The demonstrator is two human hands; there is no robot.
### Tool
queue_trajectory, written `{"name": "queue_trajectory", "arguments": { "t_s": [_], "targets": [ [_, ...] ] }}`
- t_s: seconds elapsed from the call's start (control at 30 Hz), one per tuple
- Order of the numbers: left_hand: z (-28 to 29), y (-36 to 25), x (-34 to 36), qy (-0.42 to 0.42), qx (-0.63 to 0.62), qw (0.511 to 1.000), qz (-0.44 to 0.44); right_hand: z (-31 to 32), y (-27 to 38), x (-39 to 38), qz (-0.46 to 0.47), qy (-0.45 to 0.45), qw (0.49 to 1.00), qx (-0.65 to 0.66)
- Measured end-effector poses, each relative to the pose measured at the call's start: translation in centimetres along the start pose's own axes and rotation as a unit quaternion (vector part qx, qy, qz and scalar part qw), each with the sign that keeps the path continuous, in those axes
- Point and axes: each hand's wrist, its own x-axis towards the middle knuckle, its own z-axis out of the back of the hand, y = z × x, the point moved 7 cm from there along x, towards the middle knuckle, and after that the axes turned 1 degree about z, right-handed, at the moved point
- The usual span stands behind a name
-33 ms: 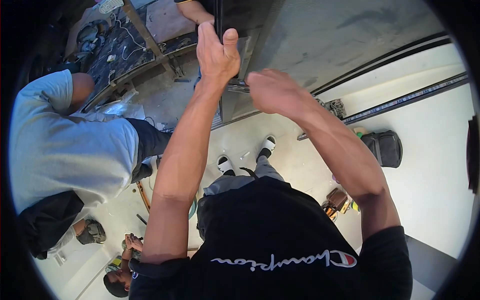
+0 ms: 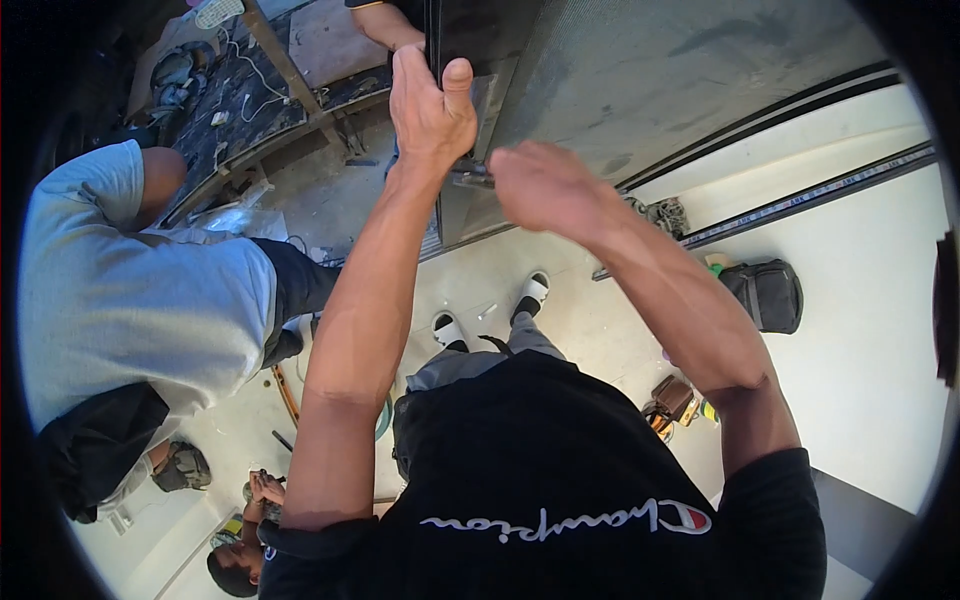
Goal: Tightening and adjusting the handle of a sliding glass door using a multi-tool.
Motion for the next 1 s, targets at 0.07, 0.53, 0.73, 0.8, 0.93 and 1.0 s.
{"name": "queue_trajectory", "arguments": {
  "t_s": [0.07,0.53,0.73,0.8,0.93,1.0],
  "targets": [
    [0.2,0.4,0.0,0.007,0.002,1.000,0.023,-0.9,0.4,-1.3,-0.023,-0.008,1.000,-0.005],
    [0.2,0.7,0.1,0.007,-0.007,1.000,0.029,-2.8,0.4,-2.0,-0.122,-0.051,0.991,0.006],
    [-0.5,1.0,0.6,0.001,0.000,1.000,0.028,-4.0,0.3,-2.5,-0.146,-0.090,0.984,0.050],
    [-0.6,0.5,0.8,-0.019,-0.009,1.000,-0.003,-4.4,-0.1,-2.8,-0.166,-0.089,0.980,0.067],
    [-0.2,0.6,0.3,-0.011,0.048,0.999,0.008,-4.3,0.3,-2.8,-0.152,-0.086,0.982,0.073],
    [-0.4,0.3,0.9,-0.035,0.046,0.998,-0.007,-5.0,-0.1,-3.6,-0.174,-0.079,0.978,0.082]
  ]
}}
